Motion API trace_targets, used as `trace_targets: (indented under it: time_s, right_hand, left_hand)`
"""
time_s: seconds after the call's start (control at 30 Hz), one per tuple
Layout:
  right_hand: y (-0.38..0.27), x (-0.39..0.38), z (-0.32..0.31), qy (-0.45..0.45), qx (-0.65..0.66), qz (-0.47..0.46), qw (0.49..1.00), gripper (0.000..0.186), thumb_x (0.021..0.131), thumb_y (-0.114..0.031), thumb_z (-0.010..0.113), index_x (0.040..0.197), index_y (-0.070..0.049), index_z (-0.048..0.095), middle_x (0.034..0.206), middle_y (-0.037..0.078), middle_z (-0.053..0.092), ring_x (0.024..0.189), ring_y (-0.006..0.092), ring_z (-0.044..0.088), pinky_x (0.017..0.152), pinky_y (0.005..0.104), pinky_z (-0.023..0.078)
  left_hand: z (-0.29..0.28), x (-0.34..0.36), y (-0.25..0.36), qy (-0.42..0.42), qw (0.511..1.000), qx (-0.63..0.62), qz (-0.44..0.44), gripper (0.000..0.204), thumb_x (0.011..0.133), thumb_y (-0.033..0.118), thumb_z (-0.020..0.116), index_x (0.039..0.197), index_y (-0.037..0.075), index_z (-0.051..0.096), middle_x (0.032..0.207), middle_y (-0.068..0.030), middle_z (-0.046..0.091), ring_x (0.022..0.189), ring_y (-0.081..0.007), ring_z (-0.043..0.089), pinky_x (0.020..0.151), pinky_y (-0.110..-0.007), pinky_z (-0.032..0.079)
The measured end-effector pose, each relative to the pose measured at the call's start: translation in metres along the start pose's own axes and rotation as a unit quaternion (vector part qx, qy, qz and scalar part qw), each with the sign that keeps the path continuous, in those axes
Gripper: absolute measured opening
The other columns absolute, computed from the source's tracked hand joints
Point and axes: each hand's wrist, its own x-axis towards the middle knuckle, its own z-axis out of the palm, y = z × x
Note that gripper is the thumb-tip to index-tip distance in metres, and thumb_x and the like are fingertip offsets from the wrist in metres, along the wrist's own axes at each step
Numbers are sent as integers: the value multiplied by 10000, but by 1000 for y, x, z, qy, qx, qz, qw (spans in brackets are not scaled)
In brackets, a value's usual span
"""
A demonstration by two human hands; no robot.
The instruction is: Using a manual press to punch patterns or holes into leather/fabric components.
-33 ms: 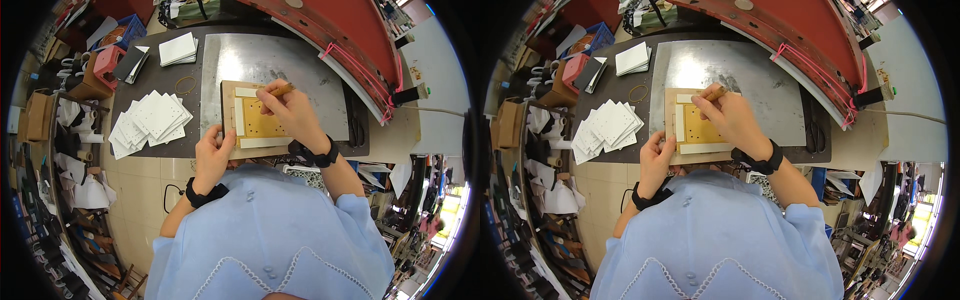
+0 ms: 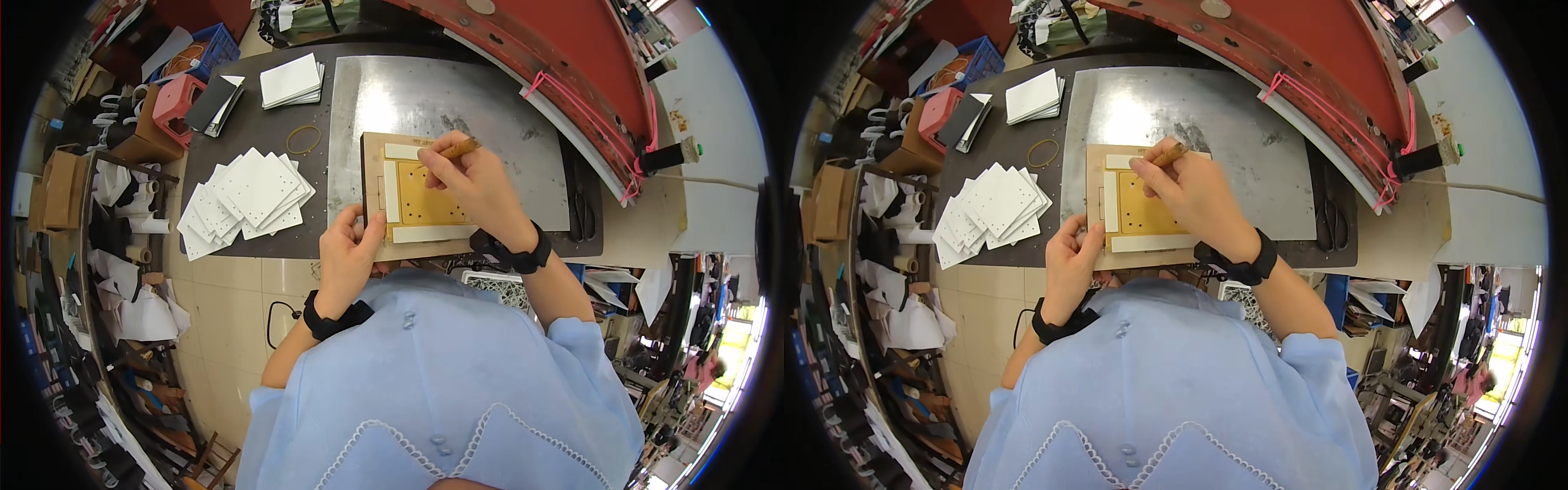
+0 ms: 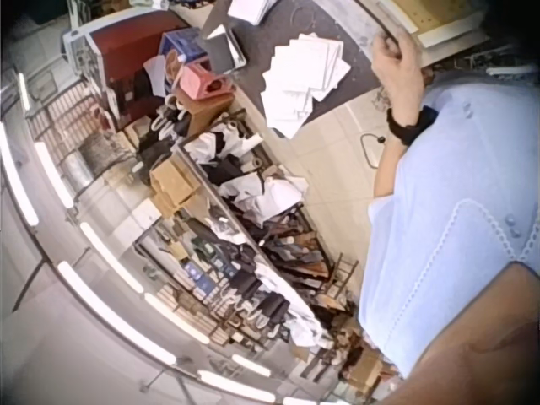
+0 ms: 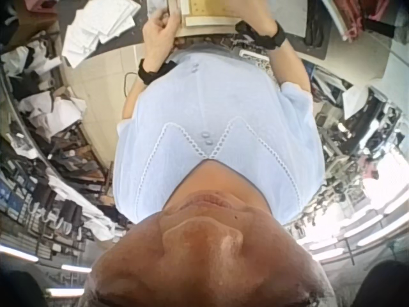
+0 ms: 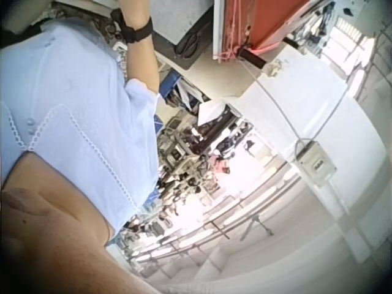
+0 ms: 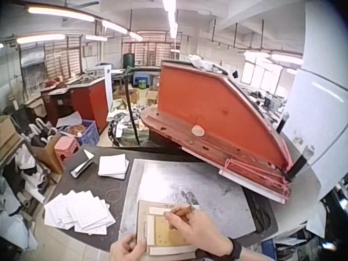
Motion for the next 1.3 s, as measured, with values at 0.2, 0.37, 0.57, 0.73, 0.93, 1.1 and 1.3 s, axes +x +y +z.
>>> trace_targets:
  time_s: [0.2,0.37,0.57,0.73,0.93,1.1,1.3]
  right_hand:
    - [15,1,5,-19,13,5,1000,285,971,-284,639,957,0,621,737,43,641,678,93,616,645,243,483]
    - [16,4,7,-40,-3,7,999,264,950,-273,661,938,-9,639,737,44,645,675,97,607,642,250,477]
    - [9,11,8,-64,-113,-15,991,265,921,-258,687,881,1,650,709,52,642,638,105,602,606,259,469]
    - [7,2,13,4,-79,-1,997,287,938,-281,670,879,-1,644,722,72,648,612,119,635,572,275,471]
    - [-12,-17,4,-4,54,9,999,255,973,-270,647,930,-19,622,717,43,647,657,79,634,584,229,467]
    - [4,-25,10,-20,13,18,1000,292,966,-305,649,932,-16,634,704,68,662,659,99,638,597,249,469]
    - [5,-29,13,-37,-30,23,999,274,948,-300,666,938,-27,647,702,82,668,644,121,645,597,270,478]
  left_hand:
    - [1,-1,1,-5,1000,-2,4,306,1003,172,575,1181,-77,562,730,-84,688,430,-108,578,371,-227,429]
    - [1,-2,2,1,1000,-3,6,345,978,234,621,1142,-69,597,665,-54,675,472,-91,595,413,-228,461]
    - [0,-1,0,4,1000,0,-6,362,976,239,619,1162,-71,597,662,-58,676,469,-94,598,413,-228,466]
    - [2,0,7,10,1000,1,9,352,976,230,617,1162,-69,602,670,-62,680,467,-94,602,416,-227,470]
    - [-2,1,0,7,1000,0,5,325,976,217,621,1141,-62,608,689,-60,688,472,-85,599,416,-225,467]
    - [0,3,2,7,1000,-1,6,307,979,218,617,1112,-58,607,677,-53,680,462,-84,587,411,-225,458]
    - [2,1,4,8,1000,-4,9,308,978,218,619,1113,-58,597,673,-60,679,462,-86,585,411,-229,458]
